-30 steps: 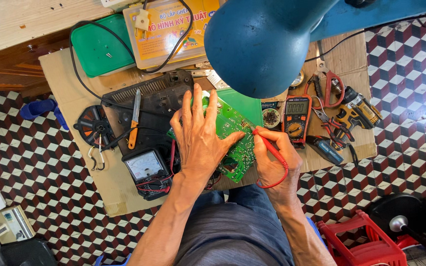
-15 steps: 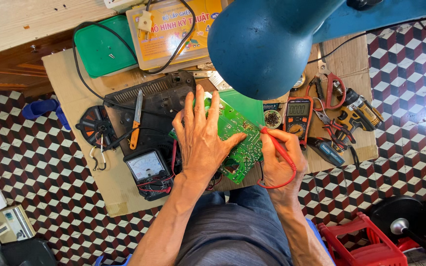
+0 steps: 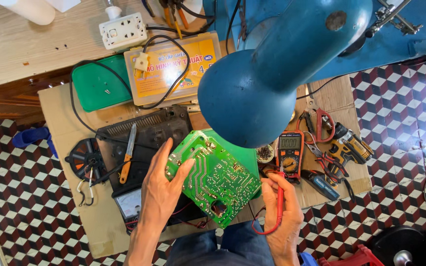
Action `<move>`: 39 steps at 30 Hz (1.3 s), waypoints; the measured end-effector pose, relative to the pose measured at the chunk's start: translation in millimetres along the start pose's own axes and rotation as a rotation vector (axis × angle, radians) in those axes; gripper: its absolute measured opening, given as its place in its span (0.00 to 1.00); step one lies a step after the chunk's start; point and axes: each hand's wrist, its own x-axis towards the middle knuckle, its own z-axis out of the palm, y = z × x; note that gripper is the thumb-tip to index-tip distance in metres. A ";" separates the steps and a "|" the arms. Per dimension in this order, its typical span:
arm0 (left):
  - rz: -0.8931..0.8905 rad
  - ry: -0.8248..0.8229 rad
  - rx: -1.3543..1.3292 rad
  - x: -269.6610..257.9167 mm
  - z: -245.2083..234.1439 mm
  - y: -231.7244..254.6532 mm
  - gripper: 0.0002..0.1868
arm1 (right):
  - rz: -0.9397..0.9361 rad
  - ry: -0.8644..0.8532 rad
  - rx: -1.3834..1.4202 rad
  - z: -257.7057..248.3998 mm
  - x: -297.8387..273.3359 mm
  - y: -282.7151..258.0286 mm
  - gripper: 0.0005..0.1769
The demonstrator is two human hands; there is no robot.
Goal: The person holds a green circuit board and uses a multimeter with red and black probes to test various points on the board. They flip the board over to test the other side and continue probing different components while observing the multimeter readings.
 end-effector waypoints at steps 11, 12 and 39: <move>-0.360 0.151 -0.391 -42.6 13.2 -29.5 0.42 | -0.451 -0.110 -0.224 -4.3 7.7 -27.6 0.17; -0.404 0.169 -0.388 -52.7 15.6 -34.4 0.41 | -0.518 -0.139 -0.242 -3.2 7.6 -29.1 0.17; -0.308 0.051 -0.611 -99.8 69.1 -19.6 0.18 | -1.183 -0.557 -0.586 -21.1 32.6 -32.6 0.25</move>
